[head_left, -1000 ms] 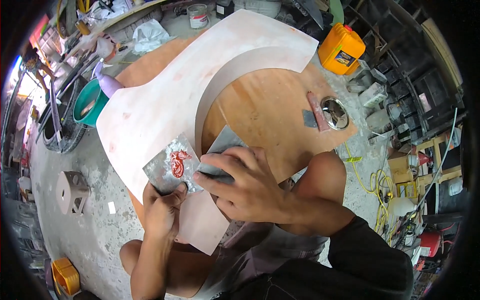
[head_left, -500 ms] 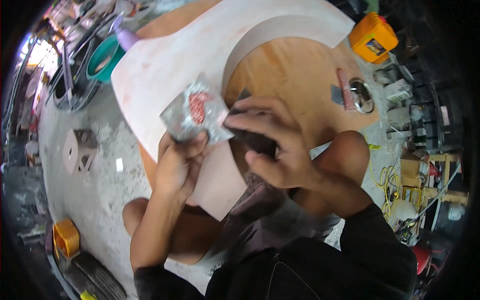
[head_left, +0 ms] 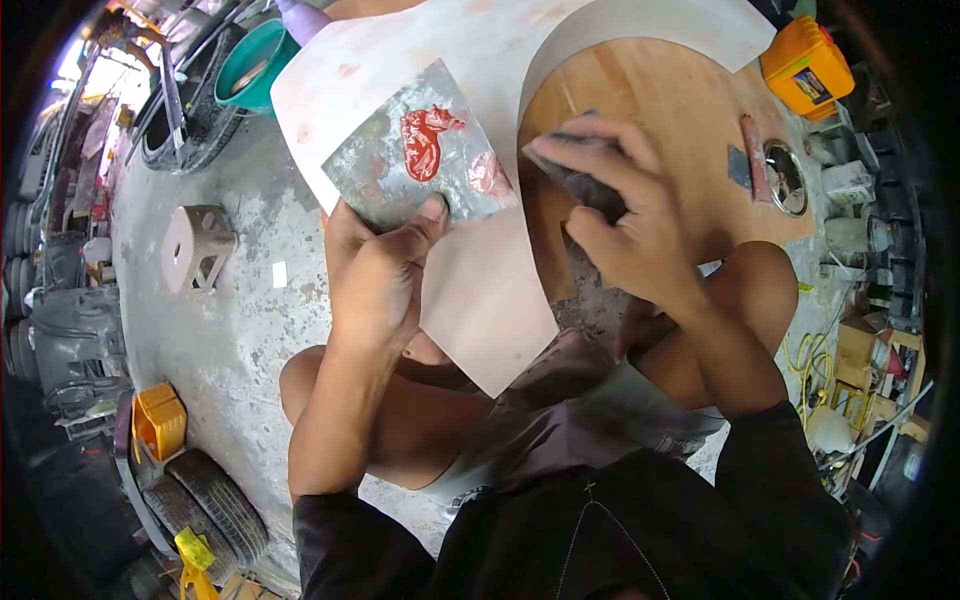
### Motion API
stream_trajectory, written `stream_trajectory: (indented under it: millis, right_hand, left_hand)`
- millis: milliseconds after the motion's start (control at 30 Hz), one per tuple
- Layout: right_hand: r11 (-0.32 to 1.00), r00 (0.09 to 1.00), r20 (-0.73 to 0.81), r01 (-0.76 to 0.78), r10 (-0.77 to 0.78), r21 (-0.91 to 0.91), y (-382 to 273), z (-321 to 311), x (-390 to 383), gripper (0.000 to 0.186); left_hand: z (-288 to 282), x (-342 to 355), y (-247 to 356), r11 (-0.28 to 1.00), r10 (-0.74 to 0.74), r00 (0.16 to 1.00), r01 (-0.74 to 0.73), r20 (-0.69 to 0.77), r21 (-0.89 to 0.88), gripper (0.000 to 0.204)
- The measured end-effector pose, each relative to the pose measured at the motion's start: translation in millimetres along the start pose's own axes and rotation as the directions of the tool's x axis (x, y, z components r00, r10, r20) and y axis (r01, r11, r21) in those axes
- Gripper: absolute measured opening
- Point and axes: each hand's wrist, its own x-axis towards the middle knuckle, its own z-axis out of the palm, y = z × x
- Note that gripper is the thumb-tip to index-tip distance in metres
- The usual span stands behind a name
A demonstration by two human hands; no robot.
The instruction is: Applying body filler to a car component.
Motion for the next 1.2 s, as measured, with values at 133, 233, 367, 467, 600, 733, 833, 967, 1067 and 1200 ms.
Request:
stream_trajectory:
  millis: [133,233,367,467,600,733,833,967,1067,1200]
  right_hand:
    - [0.993,0.997,0.078,0.029,-0.020,-0.117,-28,-15,7,0.051]
    - [0.946,0.988,0.134,0.116,-0.079,-0.304,-27,-2,2,0.050]
    - [0.944,0.990,0.129,0.092,-0.053,-0.316,-35,2,6,0.050]
    - [0.924,0.972,0.231,0.132,-0.049,-0.359,-30,0,-3,0.047]
    - [0.932,0.975,0.215,0.134,-0.062,-0.338,-30,0,-2,0.047]
    - [0.963,0.972,0.082,0.231,-0.221,-0.142,-34,-9,8,0.052]
    - [0.959,0.959,0.006,0.281,-0.282,0.035,-26,0,8,0.052]
    - [0.949,0.946,-0.114,0.310,-0.302,0.057,-9,15,4,0.050]
    - [0.968,0.961,-0.118,0.247,-0.249,-0.034,5,14,9,0.046]
    - [0.962,0.992,0.023,0.126,-0.125,-0.243,15,1,10,0.043]
  left_hand:
    - [13,-5,1,0.891,0.008,0.998,0.024,-0.070,0.453,0.036]
    - [22,-12,-17,0.858,0.242,0.967,-0.253,0.084,0.447,0.037]
    - [27,-8,-14,0.826,0.305,0.951,-0.294,0.057,0.482,0.036]
    - [24,-4,-7,0.797,0.356,0.934,-0.285,-0.034,0.532,0.035]
    - [17,12,11,0.857,0.438,0.897,-0.396,-0.061,0.330,0.036]
    - [17,19,8,0.994,0.104,0.993,-0.102,-0.062,0.033,0.037]
    - [17,16,-5,0.995,-0.063,0.998,0.065,0.031,-0.078,0.040]
    - [25,11,-8,0.977,-0.086,0.992,0.102,0.094,-0.188,0.039]
    - [20,12,-6,0.985,-0.079,0.994,0.090,0.077,-0.146,0.041]
    - [12,3,1,0.992,0.004,0.991,0.013,0.132,-0.125,0.049]
